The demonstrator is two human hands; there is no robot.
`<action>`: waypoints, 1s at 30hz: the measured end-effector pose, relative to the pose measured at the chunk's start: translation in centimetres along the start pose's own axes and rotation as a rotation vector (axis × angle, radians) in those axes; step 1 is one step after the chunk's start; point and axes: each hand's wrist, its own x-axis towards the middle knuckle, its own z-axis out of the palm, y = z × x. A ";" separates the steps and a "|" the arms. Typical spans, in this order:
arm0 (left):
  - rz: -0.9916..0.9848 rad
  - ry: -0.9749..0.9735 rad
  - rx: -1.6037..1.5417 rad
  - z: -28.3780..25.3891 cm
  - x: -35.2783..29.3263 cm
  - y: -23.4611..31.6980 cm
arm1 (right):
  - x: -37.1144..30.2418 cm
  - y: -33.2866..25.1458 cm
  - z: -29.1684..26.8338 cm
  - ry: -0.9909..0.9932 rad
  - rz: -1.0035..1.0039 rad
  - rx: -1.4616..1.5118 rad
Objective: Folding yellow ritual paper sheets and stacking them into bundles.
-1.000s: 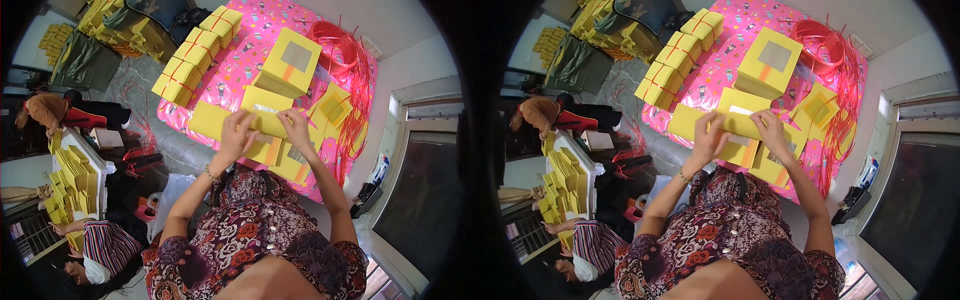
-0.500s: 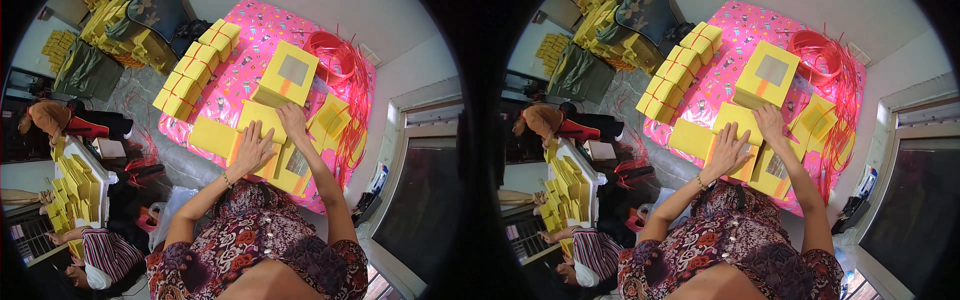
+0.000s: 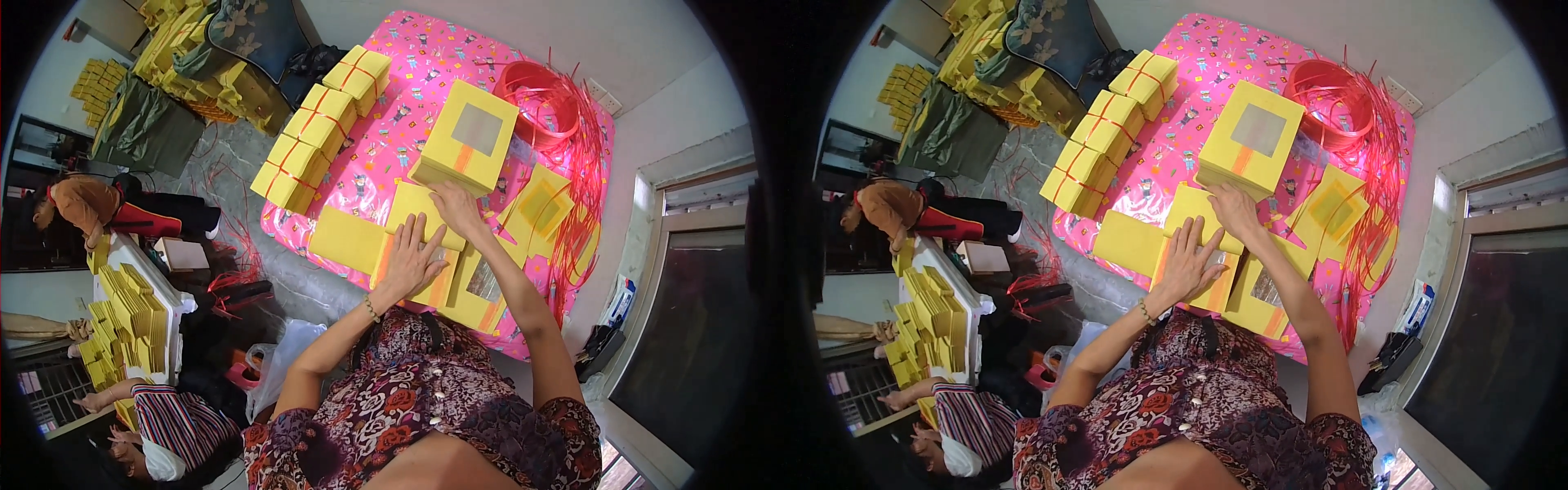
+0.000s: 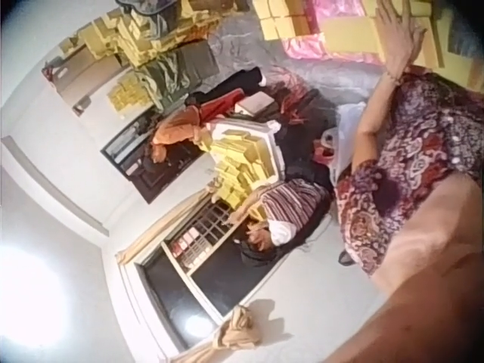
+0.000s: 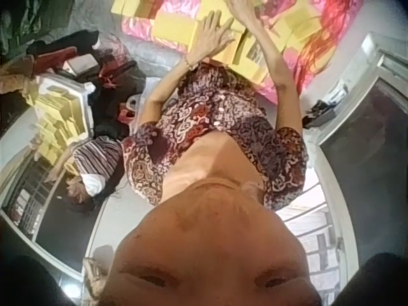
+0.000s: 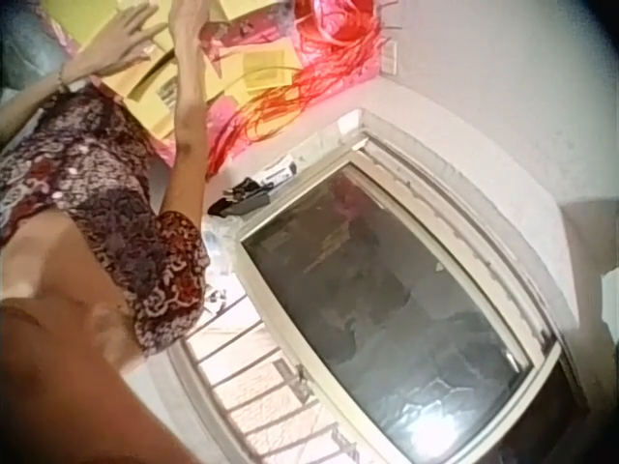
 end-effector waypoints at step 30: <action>-0.007 -0.067 -0.115 -0.1 -0.2 -0.7 | -0.5 0.1 2.2 0.047 0.022 -0.097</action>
